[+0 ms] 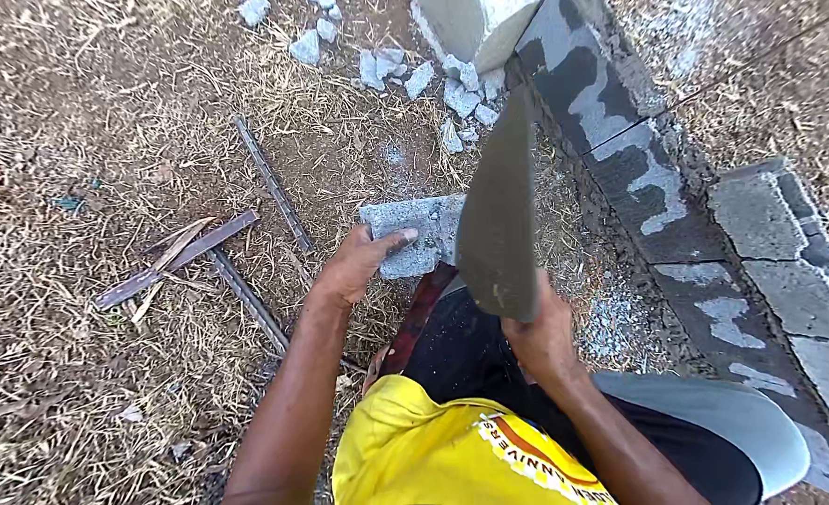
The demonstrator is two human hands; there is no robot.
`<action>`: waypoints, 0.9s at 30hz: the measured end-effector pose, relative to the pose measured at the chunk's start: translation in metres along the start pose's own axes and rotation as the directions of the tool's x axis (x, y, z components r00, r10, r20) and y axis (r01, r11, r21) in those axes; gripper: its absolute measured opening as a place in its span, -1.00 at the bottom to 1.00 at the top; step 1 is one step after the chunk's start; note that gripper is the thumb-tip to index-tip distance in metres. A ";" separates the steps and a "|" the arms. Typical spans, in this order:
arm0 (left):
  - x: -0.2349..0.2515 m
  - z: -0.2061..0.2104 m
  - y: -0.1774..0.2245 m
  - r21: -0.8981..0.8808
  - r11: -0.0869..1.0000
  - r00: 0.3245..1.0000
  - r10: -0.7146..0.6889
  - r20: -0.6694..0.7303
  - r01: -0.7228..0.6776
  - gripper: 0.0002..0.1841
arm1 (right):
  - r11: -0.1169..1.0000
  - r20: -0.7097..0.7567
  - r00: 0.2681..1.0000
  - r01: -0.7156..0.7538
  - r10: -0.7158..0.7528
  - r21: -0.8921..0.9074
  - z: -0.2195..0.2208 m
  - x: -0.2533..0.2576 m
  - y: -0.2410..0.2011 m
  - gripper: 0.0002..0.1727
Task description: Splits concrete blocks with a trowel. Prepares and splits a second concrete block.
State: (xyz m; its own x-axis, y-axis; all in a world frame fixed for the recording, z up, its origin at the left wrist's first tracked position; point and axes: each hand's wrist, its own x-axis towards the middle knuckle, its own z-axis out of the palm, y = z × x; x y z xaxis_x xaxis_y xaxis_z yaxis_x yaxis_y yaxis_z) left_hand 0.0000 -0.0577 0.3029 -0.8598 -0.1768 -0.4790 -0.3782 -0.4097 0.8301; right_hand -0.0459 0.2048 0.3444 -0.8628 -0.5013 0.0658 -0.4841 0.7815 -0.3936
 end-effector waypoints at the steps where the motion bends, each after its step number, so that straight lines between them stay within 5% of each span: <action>1: 0.000 0.000 -0.001 -0.001 1.000 1.000 0.007 0.006 -0.007 -0.76 | 0.999 0.066 0.998 -0.021 0.023 -0.033 0.004 0.001 -0.001 -0.66; 4: 0.003 0.002 0.004 -0.011 1.000 1.000 0.010 -0.016 -0.010 -0.78 | 0.998 0.106 0.993 -0.057 0.060 -0.033 0.004 0.003 0.000 -0.64; 8: 0.001 0.002 0.004 -0.015 1.000 1.000 0.004 -0.020 -0.004 -0.77 | 0.989 -0.092 0.989 -0.107 0.116 0.103 -0.029 0.017 0.013 -0.65; 12: 0.003 -0.001 0.001 -0.019 1.000 1.000 0.013 -0.012 -0.013 -0.74 | 0.905 -0.043 0.904 -0.425 0.425 0.000 -0.059 0.074 0.059 -0.48; 16: 0.009 0.000 0.003 -0.031 1.000 0.998 -0.001 -0.060 -0.001 -0.73 | 0.767 0.108 0.761 -0.625 0.640 -0.144 -0.011 0.103 0.149 -0.40; 20: 0.013 -0.002 0.004 -0.038 0.999 0.998 0.015 -0.057 -0.017 -0.76 | 0.688 0.278 0.630 -0.665 0.726 -0.290 0.058 0.082 0.213 -0.36; 27: 0.016 -0.002 0.007 -0.028 1.000 0.996 -0.012 -0.089 0.009 -0.77 | 0.714 0.498 0.527 -0.609 0.689 -0.345 0.127 0.039 0.235 -0.29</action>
State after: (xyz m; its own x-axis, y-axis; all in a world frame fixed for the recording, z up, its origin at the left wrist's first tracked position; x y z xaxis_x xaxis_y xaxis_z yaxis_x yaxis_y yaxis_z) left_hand -0.0161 -0.0654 0.3007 -0.8216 -0.2507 -0.5120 -0.3764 -0.4358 0.8175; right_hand -0.1751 0.3221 0.1381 -0.7152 0.0895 -0.6932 0.1290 0.9916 -0.0051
